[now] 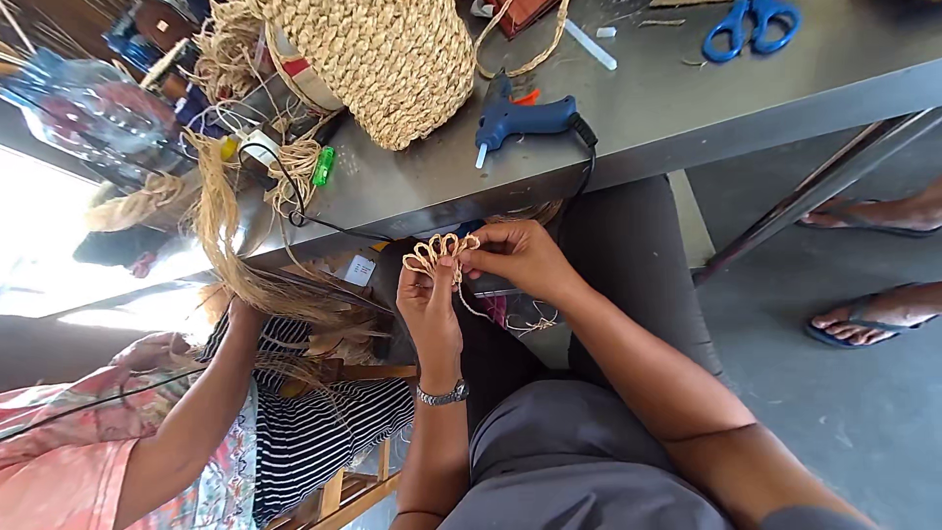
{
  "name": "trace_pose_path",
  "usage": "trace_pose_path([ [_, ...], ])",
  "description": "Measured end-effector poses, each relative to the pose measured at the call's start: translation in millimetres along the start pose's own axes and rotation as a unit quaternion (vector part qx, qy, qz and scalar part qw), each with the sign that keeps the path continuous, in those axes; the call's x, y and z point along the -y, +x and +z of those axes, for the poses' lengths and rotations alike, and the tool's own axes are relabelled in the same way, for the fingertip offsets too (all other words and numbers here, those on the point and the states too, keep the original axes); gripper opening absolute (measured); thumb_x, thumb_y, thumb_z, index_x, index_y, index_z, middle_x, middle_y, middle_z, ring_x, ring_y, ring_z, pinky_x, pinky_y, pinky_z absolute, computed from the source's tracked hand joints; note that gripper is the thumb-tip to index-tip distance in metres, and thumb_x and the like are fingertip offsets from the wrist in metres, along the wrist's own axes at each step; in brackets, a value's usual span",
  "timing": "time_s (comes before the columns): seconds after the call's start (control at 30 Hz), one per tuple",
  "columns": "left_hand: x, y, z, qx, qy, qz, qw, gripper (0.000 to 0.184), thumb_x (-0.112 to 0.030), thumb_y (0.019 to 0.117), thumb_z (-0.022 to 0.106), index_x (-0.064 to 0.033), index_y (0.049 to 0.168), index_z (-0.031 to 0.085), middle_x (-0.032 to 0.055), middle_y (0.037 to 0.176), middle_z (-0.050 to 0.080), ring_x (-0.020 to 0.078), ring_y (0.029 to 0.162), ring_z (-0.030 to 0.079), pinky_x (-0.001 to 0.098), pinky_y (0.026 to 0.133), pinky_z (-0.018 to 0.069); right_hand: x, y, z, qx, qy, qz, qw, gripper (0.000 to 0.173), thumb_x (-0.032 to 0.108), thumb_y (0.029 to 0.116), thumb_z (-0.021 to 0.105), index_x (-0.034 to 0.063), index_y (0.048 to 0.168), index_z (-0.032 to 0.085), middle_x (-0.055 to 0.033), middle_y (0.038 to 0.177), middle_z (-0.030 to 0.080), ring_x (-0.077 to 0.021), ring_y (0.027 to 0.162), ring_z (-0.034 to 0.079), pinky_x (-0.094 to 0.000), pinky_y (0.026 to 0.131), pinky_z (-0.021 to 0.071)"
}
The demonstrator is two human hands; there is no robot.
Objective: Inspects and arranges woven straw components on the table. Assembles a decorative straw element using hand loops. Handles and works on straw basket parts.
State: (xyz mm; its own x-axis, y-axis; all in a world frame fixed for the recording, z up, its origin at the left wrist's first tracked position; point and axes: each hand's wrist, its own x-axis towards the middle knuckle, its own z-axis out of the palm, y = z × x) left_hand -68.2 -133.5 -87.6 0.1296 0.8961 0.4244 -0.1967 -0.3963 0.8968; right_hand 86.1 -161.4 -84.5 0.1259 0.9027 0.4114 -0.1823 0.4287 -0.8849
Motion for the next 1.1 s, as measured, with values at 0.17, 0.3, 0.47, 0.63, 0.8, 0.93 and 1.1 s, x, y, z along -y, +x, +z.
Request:
trace_pose_path([
  [0.17, 5, -1, 4, -0.027, 0.035, 0.025, 0.999, 0.012, -0.013, 0.0994, 0.066, -0.0109, 0.111, 0.065, 0.0004, 0.093, 0.067, 0.0102, 0.083, 0.067, 0.0281, 0.075, 0.0588, 1, 0, 4, -0.011, 0.004, 0.015, 1.000, 0.012, 0.005, 0.0932, 0.075, -0.0034, 0.101, 0.073, -0.0069, 0.086, 0.075, -0.0107, 0.075, 0.073, -0.0263, 0.072, 0.0636],
  [0.3, 9, -3, 4, -0.025, 0.084, 0.068, 0.994, 0.009, -0.014, 0.0995, 0.067, -0.0125, 0.108, 0.065, -0.0016, 0.092, 0.066, 0.0084, 0.082, 0.065, 0.0259, 0.073, 0.0572, 0, -4, 7, -0.047, -0.053, -0.001, 0.997, 0.010, 0.009, 0.0925, 0.077, 0.0010, 0.097, 0.073, -0.0051, 0.081, 0.074, -0.0095, 0.069, 0.070, -0.0249, 0.064, 0.0616],
  [0.47, 5, 0, 2, 0.022, 0.103, 0.087, 0.991, 0.013, -0.012, 0.0992, 0.068, -0.0106, 0.112, 0.066, -0.0011, 0.097, 0.068, 0.0087, 0.084, 0.066, 0.0254, 0.076, 0.0581, 1, -8, 9, -0.079, -0.087, -0.031, 0.993, 0.006, 0.008, 0.0925, 0.074, 0.0046, 0.094, 0.069, -0.0043, 0.082, 0.071, -0.0093, 0.068, 0.068, -0.0241, 0.061, 0.0598],
  [0.63, -4, 3, -5, 0.091, 0.068, 0.039, 0.993, 0.018, -0.020, 0.1039, 0.061, -0.0126, 0.120, 0.065, 0.0002, 0.112, 0.068, 0.0102, 0.096, 0.066, 0.0272, 0.082, 0.0578, 0, -8, 4, -0.070, -0.075, -0.022, 0.995, 0.006, 0.009, 0.0952, 0.070, 0.0055, 0.098, 0.066, -0.0049, 0.083, 0.068, -0.0106, 0.065, 0.066, -0.0244, 0.057, 0.0577],
  [0.8, -7, 6, -5, 0.079, 0.032, 0.027, 0.996, 0.016, -0.013, 0.0995, 0.067, -0.0110, 0.116, 0.068, 0.0014, 0.110, 0.070, 0.0116, 0.100, 0.067, 0.0305, 0.088, 0.0582, -1, -1, 4, -0.058, -0.059, -0.021, 0.996, 0.007, 0.009, 0.0930, 0.071, 0.0032, 0.097, 0.072, -0.0018, 0.083, 0.071, -0.0058, 0.069, 0.067, -0.0223, 0.064, 0.0589],
  [0.93, -7, 7, -7, 0.054, 0.011, 0.001, 0.998, 0.014, -0.013, 0.0996, 0.066, -0.0109, 0.113, 0.067, 0.0019, 0.106, 0.069, 0.0116, 0.096, 0.067, 0.0297, 0.085, 0.0581, 0, -7, 3, -0.045, -0.086, -0.021, 0.995, 0.010, 0.011, 0.0961, 0.071, 0.0049, 0.100, 0.077, -0.0029, 0.089, 0.074, -0.0076, 0.072, 0.068, -0.0239, 0.064, 0.0590],
  [1.1, -3, 6, -5, 0.024, 0.009, -0.004, 1.000, 0.013, -0.012, 0.1005, 0.062, -0.0117, 0.113, 0.064, 0.0007, 0.104, 0.067, 0.0103, 0.094, 0.066, 0.0285, 0.083, 0.0576, -5, -3, 4, -0.024, -0.114, -0.045, 0.992, 0.013, 0.012, 0.0972, 0.069, 0.0033, 0.101, 0.078, -0.0057, 0.101, 0.073, -0.0078, 0.087, 0.070, -0.0236, 0.077, 0.0608],
])
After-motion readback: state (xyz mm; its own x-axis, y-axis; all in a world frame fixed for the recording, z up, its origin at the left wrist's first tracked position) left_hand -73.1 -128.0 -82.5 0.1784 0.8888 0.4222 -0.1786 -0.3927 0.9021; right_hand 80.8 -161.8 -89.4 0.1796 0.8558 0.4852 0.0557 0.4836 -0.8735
